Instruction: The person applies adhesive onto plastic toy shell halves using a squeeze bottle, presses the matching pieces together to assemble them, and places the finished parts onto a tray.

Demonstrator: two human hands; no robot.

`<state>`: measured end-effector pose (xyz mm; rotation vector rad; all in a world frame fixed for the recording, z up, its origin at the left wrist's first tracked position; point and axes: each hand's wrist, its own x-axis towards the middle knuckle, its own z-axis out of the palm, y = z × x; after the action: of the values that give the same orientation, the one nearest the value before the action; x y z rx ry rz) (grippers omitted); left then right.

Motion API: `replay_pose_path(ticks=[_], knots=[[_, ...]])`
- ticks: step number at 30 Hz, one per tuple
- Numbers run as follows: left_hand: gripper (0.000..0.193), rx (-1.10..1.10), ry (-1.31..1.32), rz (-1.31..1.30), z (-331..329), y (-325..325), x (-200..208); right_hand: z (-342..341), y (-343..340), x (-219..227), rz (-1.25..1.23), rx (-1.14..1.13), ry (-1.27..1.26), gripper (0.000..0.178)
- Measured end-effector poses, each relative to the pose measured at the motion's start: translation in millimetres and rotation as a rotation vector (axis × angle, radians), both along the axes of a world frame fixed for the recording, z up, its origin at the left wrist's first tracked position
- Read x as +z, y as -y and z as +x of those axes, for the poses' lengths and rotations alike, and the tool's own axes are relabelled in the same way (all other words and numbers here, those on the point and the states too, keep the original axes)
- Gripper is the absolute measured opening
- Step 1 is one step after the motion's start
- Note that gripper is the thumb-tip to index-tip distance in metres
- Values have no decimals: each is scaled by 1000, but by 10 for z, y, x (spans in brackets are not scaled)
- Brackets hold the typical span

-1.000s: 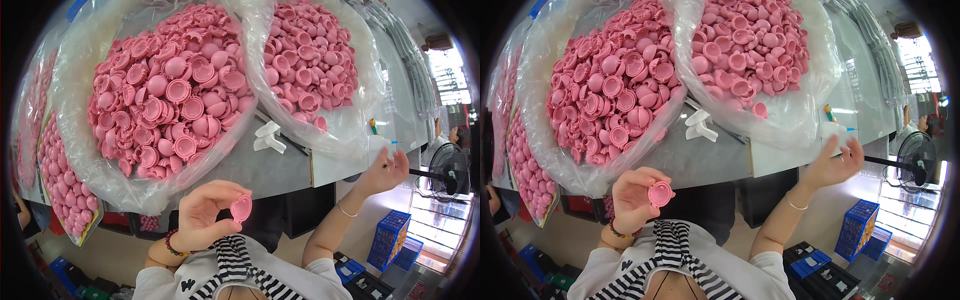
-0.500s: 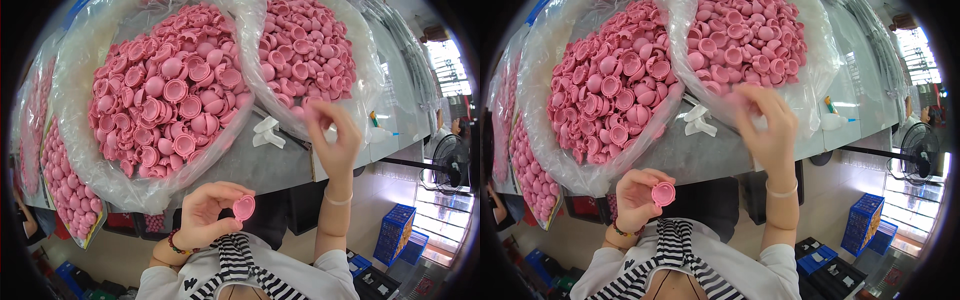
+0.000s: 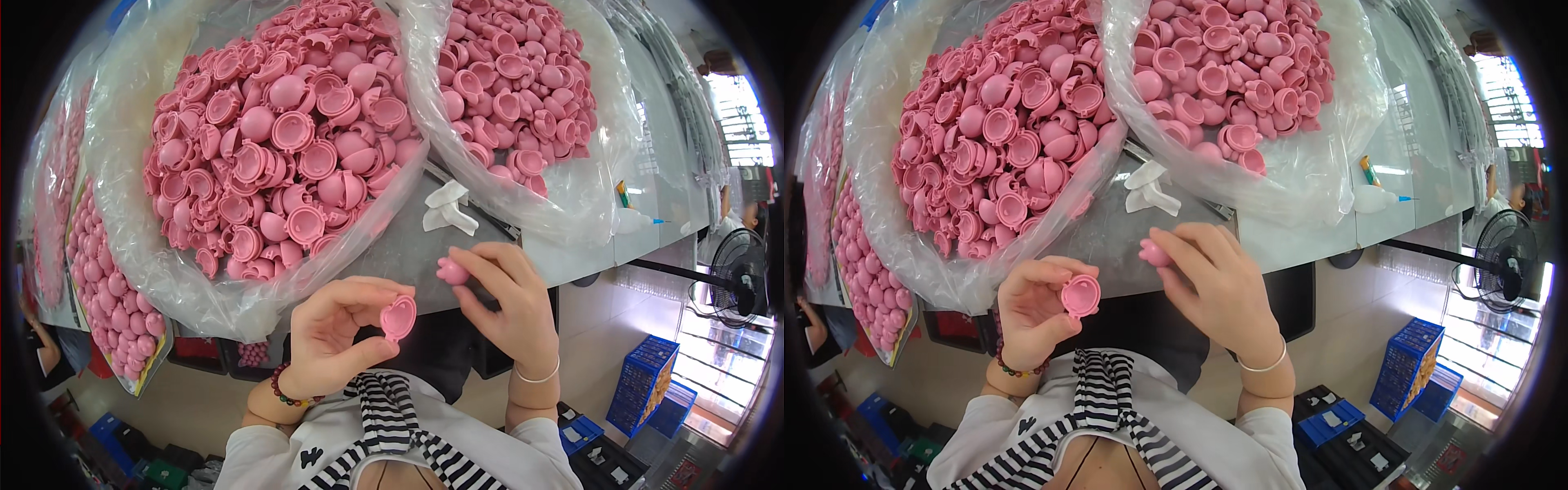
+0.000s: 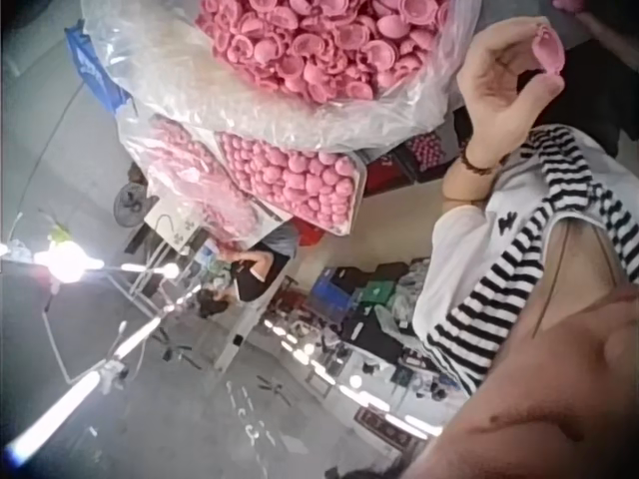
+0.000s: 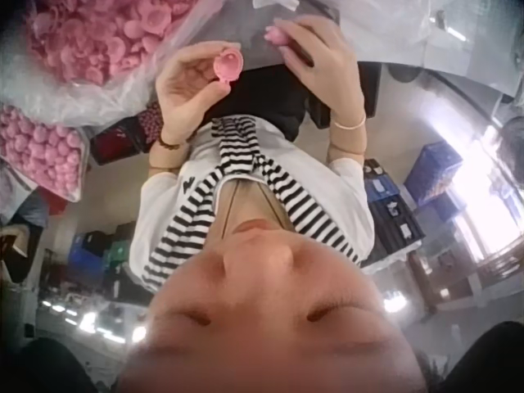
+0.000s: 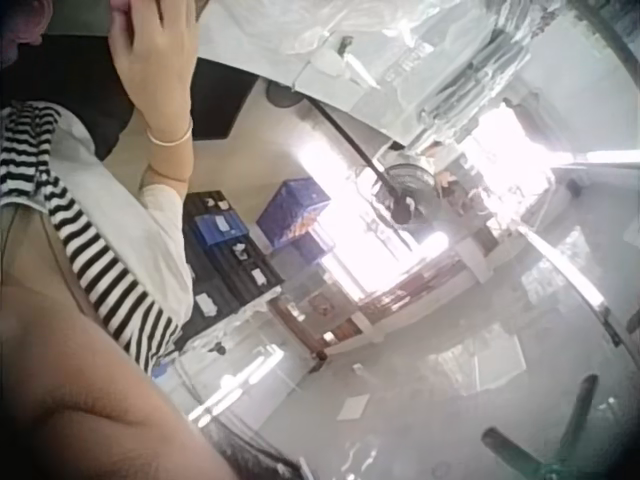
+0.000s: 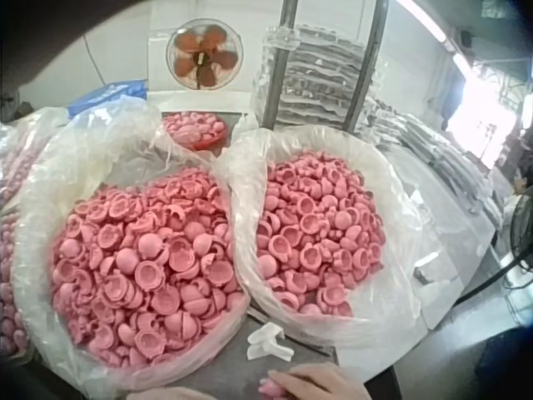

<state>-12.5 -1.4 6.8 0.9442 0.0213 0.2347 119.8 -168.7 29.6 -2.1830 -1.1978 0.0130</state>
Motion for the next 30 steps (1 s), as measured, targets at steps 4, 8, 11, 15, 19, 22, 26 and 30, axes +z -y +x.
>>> replay_pose_path(ticks=[4, 8, 11, 15, 19, 22, 26, 30], knots=[[39, 88, -13, 201, 11, 30, 5, -82, -36, 68, 215, 95, -223, 33], [37, 101, -26, 390, 43, 55, 10, -221, -121, 45, 409, 195, -252, 33], [35, 111, -19, 529, 60, 42, 22, -215, -120, -51, 388, 151, -189, 32], [34, 85, -10, 573, 80, 52, 49, -204, -96, -49, 414, 169, -181, 33], [36, 41, -78, 325, 103, 75, 15, -168, -122, -85, 418, 203, -33, 34], [40, 54, -91, 394, 121, 65, 23, -240, -80, -83, 396, 150, 5, 34], [42, 93, 35, 612, 165, 28, 47, -411, -118, -150, 559, 132, -73, 34], [38, 131, 13, 586, 170, 70, 19, -458, -99, -180, 566, 102, -137, 29]])
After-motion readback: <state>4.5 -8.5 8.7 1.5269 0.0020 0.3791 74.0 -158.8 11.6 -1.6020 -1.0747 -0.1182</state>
